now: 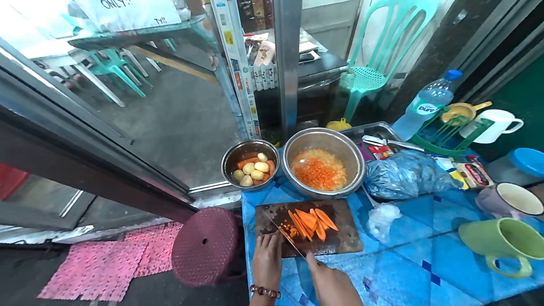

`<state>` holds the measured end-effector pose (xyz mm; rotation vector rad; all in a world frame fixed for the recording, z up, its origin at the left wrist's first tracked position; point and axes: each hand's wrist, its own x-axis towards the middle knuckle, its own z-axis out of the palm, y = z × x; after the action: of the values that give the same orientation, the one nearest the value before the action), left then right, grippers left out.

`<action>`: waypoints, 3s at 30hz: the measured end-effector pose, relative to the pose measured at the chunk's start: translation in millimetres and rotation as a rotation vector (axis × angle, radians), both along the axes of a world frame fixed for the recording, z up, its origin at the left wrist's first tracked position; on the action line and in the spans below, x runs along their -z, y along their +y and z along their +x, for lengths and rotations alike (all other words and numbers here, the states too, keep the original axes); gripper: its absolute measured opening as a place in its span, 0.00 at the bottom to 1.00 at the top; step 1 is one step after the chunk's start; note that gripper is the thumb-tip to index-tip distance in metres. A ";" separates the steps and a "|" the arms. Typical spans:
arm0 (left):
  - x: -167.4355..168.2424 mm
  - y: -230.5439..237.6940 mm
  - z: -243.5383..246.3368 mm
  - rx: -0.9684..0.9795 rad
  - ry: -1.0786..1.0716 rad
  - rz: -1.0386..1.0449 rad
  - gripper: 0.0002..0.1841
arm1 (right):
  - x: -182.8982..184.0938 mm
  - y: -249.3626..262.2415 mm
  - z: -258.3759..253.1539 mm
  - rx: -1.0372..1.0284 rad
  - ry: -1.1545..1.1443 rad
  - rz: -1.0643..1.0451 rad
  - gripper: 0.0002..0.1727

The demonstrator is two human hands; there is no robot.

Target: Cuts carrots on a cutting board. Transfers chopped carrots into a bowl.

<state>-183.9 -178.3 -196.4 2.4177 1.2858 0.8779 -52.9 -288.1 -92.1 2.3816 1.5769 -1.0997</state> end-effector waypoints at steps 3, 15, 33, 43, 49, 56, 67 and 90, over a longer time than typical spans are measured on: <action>0.3 1.2 -1.2 0.003 -0.012 -0.008 0.09 | -1.0 3.8 -2.3 -0.011 -0.003 -0.028 0.22; -5.9 4.8 -1.3 0.006 -0.002 -0.094 0.05 | 2.7 13.0 13.1 0.018 0.099 -0.053 0.22; -8.8 2.6 -0.4 -0.037 0.094 -0.049 0.07 | 1.3 6.3 0.0 -0.025 0.031 -0.065 0.22; -7.9 -2.8 2.2 -0.100 -0.096 -0.246 0.07 | 15.0 8.6 7.2 0.063 0.137 -0.047 0.24; -6.1 -1.7 2.7 -0.106 -0.097 -0.213 0.05 | 1.9 5.2 -0.2 0.035 0.094 -0.047 0.22; -11.1 -3.4 3.1 -0.111 -0.053 -0.222 0.06 | -1.2 -1.2 -5.7 0.008 0.038 -0.026 0.21; -9.2 -6.4 0.4 -0.099 -0.042 -0.200 0.07 | 11.1 14.6 -14.4 0.027 0.033 -0.100 0.25; -19.5 -7.7 -8.6 -0.151 -0.063 -0.255 0.09 | 2.7 14.1 0.8 0.082 0.191 -0.094 0.24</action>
<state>-192.5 -186.1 -176.9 2.1047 1.4737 0.7685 -52.1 -274.0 -94.9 2.3603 1.4533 -1.4228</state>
